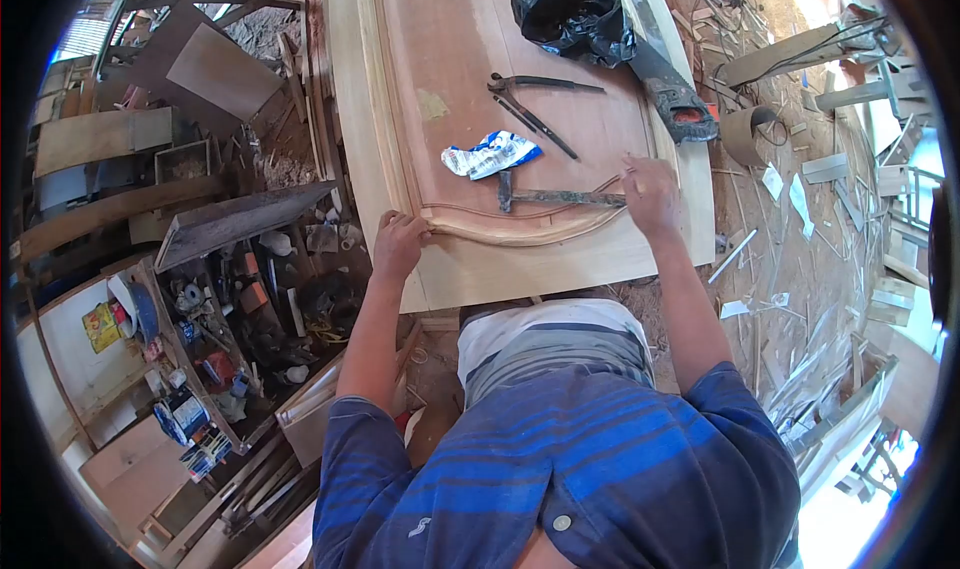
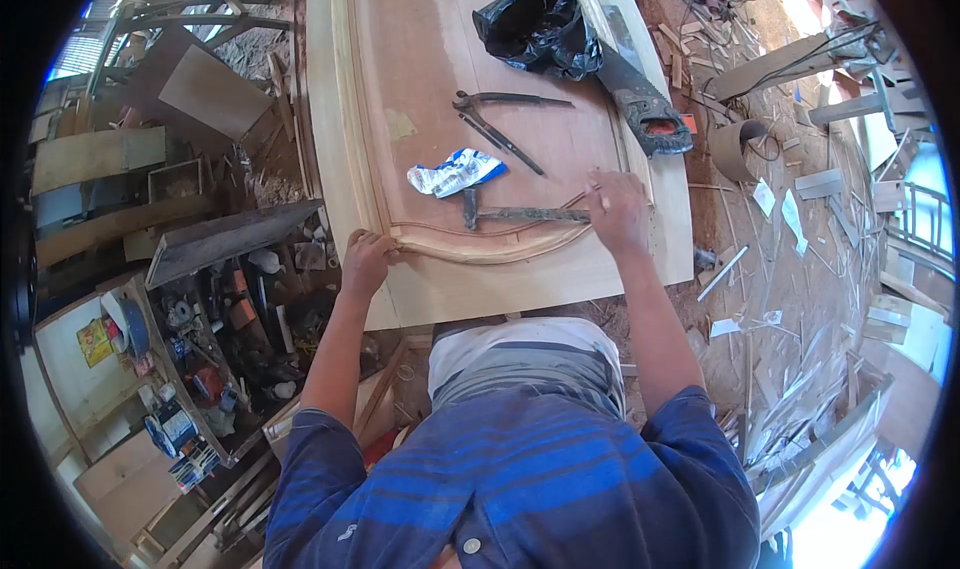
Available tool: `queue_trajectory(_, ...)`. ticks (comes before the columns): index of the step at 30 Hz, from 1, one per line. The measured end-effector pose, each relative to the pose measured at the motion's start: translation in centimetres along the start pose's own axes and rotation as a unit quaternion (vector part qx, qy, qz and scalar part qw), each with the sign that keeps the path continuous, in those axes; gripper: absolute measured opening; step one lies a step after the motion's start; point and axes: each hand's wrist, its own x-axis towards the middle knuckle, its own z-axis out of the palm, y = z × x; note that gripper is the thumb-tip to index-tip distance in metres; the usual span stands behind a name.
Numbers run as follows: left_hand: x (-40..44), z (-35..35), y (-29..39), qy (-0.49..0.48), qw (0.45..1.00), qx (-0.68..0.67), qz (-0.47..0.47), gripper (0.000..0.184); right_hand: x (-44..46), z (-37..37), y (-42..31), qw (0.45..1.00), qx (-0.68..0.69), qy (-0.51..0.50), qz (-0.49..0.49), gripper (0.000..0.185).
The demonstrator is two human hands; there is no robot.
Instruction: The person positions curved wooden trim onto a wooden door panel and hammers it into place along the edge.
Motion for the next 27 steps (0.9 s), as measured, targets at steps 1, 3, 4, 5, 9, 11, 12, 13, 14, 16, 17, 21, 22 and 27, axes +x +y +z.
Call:
queue_trajectory(1,0.1,-0.3,0.1,-0.006,1.000,0.005,0.000,0.016,0.6,-0.6,0.2,1.000,-0.006,0.011,0.003,0.028)
queue_trajectory(3,0.3,-0.4,0.1,-0.006,1.000,0.005,0.001,0.015,1.3,-1.0,0.8,1.000,-0.015,0.026,0.006,0.027)
queue_trajectory(4,0.3,-0.4,0.1,-0.002,1.000,0.000,0.002,0.015,1.6,-1.0,1.1,0.999,-0.017,0.030,0.007,0.027)
queue_trajectory(5,0.2,-0.4,0.0,0.003,1.000,-0.004,0.003,0.015,1.8,-0.8,1.3,0.999,-0.020,0.034,0.009,0.027)
queue_trajectory(9,0.1,-0.2,-0.3,-0.012,1.000,0.011,-0.016,0.013,3.4,0.4,0.9,0.999,-0.025,0.024,0.012,0.027)
queue_trajectory(11,0.1,-0.4,-0.3,-0.004,1.000,-0.001,-0.022,0.012,4.5,0.9,-0.8,1.000,-0.017,0.012,-0.006,0.027)
queue_trajectory(12,0.3,-0.6,-0.1,-0.008,1.000,0.001,-0.028,0.012,5.0,1.3,-0.7,0.999,-0.019,0.023,-0.011,0.027)
queue_trajectory(13,0.6,-0.9,0.2,-0.013,0.999,0.003,-0.036,0.012,5.5,1.9,-0.7,0.999,-0.018,0.032,-0.017,0.027)
queue_trajectory(14,0.3,-1.3,0.5,-0.019,0.999,0.007,-0.046,0.012,5.5,2.4,-0.8,0.999,-0.015,0.040,-0.023,0.027)
queue_trajectory(16,-0.3,-1.6,0.8,0.028,0.999,-0.006,-0.042,0.011,5.2,1.8,0.0,0.997,-0.030,0.073,0.019,0.026)
queue_trajectory(17,-0.5,-1.9,0.8,0.052,0.998,-0.013,-0.038,0.011,5.0,1.1,0.9,0.994,-0.038,0.091,0.040,0.025)
queue_trajectory(21,-4.8,-2.3,0.8,0.173,0.966,-0.027,-0.189,0.010,3.5,-3.3,6.0,0.973,-0.156,0.159,0.062,0.044)
queue_trajectory(22,-6.4,-2.2,0.8,0.173,0.955,-0.025,-0.240,0.010,3.2,-3.8,6.5,0.966,-0.187,0.153,0.092,0.050)
queue_trajectory(27,-9.9,1.8,-0.4,0.208,0.894,-0.131,-0.374,0.019,3.9,-2.9,12.2,0.973,-0.178,0.062,0.130,0.077)
